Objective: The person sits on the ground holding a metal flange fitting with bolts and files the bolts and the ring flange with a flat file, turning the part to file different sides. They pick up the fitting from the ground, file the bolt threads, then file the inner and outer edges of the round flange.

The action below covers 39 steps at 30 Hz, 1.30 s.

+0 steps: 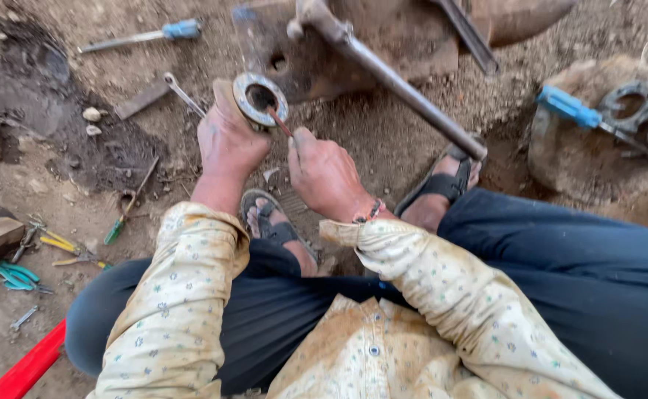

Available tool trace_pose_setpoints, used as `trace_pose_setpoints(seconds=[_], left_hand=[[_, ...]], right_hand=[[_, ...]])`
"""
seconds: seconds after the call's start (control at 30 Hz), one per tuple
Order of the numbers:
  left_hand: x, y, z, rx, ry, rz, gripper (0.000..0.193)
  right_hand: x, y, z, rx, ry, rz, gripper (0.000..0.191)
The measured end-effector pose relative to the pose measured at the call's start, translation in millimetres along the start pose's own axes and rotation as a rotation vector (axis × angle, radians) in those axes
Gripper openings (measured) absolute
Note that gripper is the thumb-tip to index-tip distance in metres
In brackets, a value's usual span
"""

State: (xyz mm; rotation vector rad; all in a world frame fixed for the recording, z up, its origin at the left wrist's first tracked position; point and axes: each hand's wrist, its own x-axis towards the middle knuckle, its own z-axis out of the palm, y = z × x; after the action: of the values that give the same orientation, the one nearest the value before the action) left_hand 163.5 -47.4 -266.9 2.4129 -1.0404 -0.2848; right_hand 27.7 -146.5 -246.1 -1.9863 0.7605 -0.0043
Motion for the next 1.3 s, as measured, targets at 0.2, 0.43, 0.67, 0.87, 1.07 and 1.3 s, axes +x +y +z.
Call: trace_pose_setpoints(seconds=[0.2, 0.43, 0.67, 0.87, 1.07, 1.3], left_hand=[[-0.5, -14.4, 5.5, -0.019, -0.064, -0.008, 0.064], [3.5, -13.9, 0.7, -0.047, -0.102, -0.021, 0.071], [6.6, -18.1, -2.5, -0.068, -0.133, -0.041, 0.069], [8.9, -18.2, -5.7, -0.187, -0.095, 0.021, 0.068], [16.0, -24.1, -9.0, -0.119, -0.138, 0.028, 0.07], [24.4, -39.4, -12.5, -0.151, -0.3, -0.077, 0.072]], right_hand=[[7.0, 8.1, 0.2, -0.03, 0.062, -0.048, 0.02], [10.2, 11.2, -1.9, -0.005, 0.03, -0.083, 0.018], [17.7, 27.7, 7.8, -0.06, 0.036, -0.107, 0.015], [17.2, 24.0, 2.5, -0.173, 0.149, -0.193, 0.017], [22.2, 33.7, 9.7, -0.149, 0.117, -0.262, 0.01], [17.1, 43.1, 20.1, -0.136, 0.05, -0.271, 0.014]])
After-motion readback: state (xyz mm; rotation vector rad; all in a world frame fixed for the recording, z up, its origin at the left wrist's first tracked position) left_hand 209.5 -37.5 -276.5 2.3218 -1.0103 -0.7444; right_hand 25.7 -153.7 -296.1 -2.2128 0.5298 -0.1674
